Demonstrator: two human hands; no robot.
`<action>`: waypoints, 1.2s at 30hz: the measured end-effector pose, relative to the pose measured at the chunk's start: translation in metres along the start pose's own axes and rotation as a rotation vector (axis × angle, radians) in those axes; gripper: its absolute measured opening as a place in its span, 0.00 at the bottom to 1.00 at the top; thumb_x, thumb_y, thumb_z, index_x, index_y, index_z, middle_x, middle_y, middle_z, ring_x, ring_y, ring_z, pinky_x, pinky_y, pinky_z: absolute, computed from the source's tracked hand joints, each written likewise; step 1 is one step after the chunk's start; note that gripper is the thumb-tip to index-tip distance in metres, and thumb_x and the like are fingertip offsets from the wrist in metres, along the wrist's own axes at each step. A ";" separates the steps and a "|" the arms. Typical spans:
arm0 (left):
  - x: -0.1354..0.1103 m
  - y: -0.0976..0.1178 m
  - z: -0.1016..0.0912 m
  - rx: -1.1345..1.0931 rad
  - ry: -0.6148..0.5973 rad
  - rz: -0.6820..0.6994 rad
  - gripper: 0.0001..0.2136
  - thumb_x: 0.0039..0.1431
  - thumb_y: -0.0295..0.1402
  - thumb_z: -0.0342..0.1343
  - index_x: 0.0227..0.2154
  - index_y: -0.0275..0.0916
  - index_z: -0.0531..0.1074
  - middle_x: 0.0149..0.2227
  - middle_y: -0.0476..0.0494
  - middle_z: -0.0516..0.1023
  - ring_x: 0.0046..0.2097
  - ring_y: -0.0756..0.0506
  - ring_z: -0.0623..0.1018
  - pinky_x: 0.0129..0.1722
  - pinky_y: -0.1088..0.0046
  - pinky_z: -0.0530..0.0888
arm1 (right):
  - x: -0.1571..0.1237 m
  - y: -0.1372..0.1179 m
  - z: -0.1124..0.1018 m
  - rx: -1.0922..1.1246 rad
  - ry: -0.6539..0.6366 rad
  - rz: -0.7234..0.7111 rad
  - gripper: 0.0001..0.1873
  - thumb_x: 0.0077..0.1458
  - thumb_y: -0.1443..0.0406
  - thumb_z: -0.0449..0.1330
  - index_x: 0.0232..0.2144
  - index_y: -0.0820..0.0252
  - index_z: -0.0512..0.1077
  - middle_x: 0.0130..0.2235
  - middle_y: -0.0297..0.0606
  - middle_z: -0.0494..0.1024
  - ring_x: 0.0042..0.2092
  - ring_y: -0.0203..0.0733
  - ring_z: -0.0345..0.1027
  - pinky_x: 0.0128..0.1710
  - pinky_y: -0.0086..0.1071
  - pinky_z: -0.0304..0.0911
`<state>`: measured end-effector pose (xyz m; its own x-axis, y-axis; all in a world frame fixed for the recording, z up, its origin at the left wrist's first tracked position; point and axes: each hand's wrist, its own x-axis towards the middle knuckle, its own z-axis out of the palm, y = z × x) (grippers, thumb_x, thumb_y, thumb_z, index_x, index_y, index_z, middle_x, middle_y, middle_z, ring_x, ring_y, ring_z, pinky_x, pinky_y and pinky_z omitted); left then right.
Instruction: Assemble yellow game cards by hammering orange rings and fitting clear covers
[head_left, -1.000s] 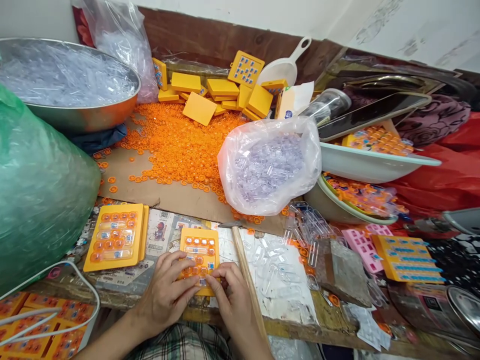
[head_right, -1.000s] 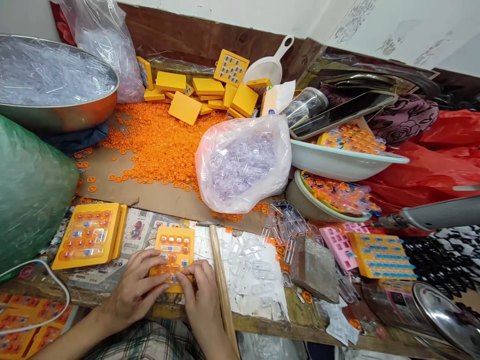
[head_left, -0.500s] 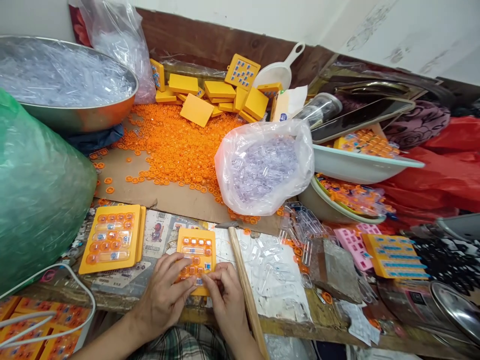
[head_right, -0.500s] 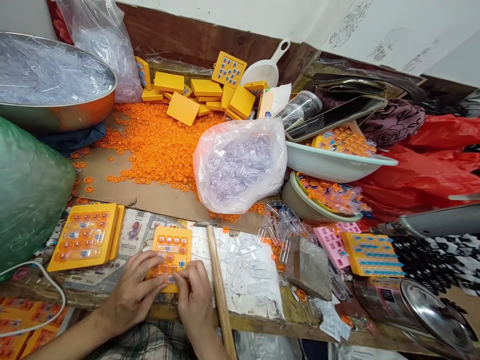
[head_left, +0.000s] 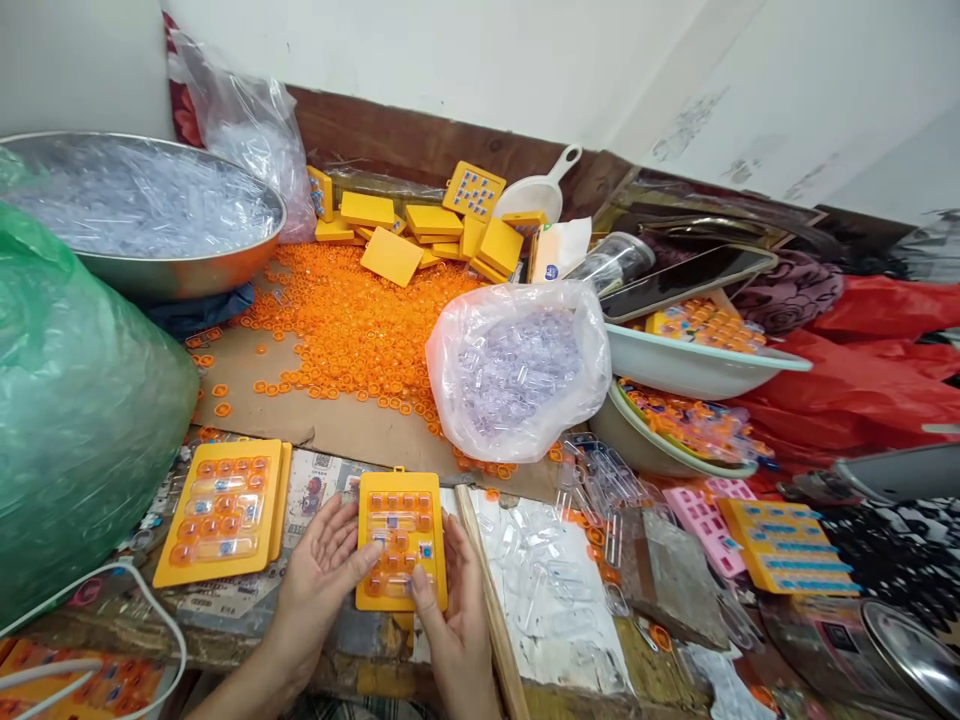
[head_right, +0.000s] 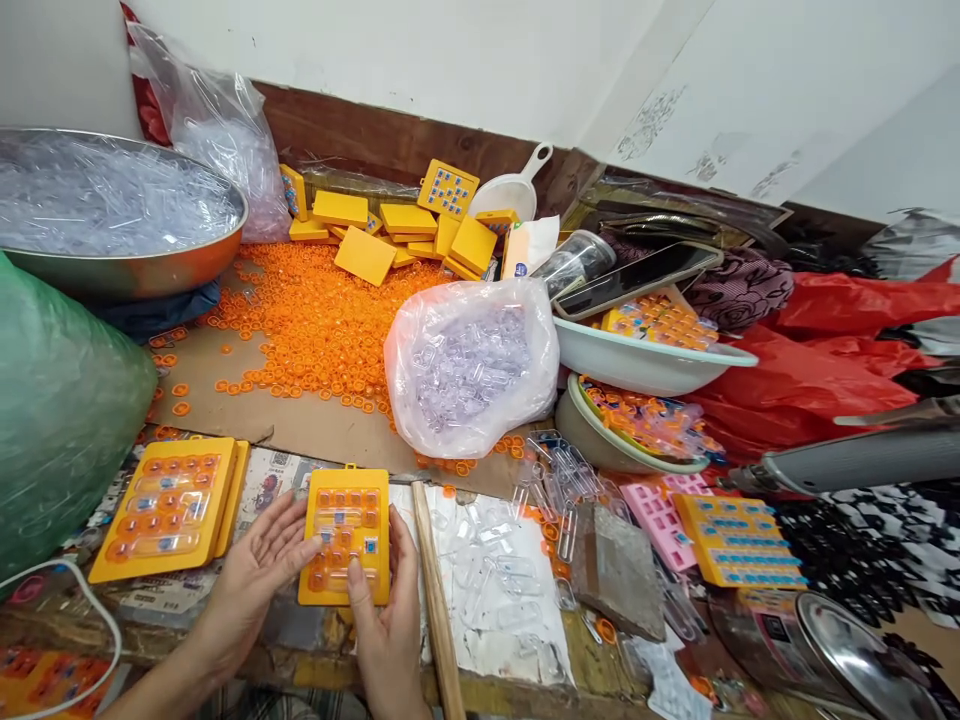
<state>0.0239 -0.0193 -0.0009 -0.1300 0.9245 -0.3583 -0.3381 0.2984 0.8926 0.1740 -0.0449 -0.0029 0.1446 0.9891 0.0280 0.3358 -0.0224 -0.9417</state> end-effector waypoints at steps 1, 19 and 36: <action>0.003 0.005 0.000 -0.045 -0.010 -0.053 0.33 0.45 0.36 0.67 0.54 0.36 0.63 0.58 0.31 0.68 0.59 0.37 0.69 0.57 0.62 0.70 | 0.002 -0.004 -0.002 0.040 -0.009 -0.010 0.28 0.63 0.61 0.51 0.63 0.54 0.49 0.64 0.48 0.57 0.64 0.46 0.54 0.57 0.41 0.62; 0.010 0.059 0.036 -0.571 0.006 -0.341 0.18 0.48 0.26 0.66 0.43 0.37 0.71 0.43 0.41 0.80 0.43 0.41 0.81 0.47 0.60 0.77 | 0.244 -0.089 -0.065 -0.577 -0.013 -0.488 0.11 0.59 0.61 0.58 0.41 0.61 0.73 0.46 0.40 0.75 0.50 0.44 0.68 0.53 0.49 0.60; -0.005 0.063 0.041 -0.467 -0.068 -0.061 0.19 0.52 0.34 0.64 0.46 0.42 0.66 0.45 0.43 0.79 0.45 0.43 0.79 0.44 0.67 0.77 | 0.064 -0.071 -0.028 0.043 -0.169 -0.085 0.07 0.53 0.59 0.63 0.34 0.55 0.74 0.30 0.33 0.74 0.32 0.38 0.68 0.33 0.31 0.65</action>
<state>0.0411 0.0043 0.0687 -0.0408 0.9265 -0.3741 -0.7282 0.2288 0.6460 0.1858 0.0160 0.0756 -0.0425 0.9976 0.0547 0.2991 0.0649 -0.9520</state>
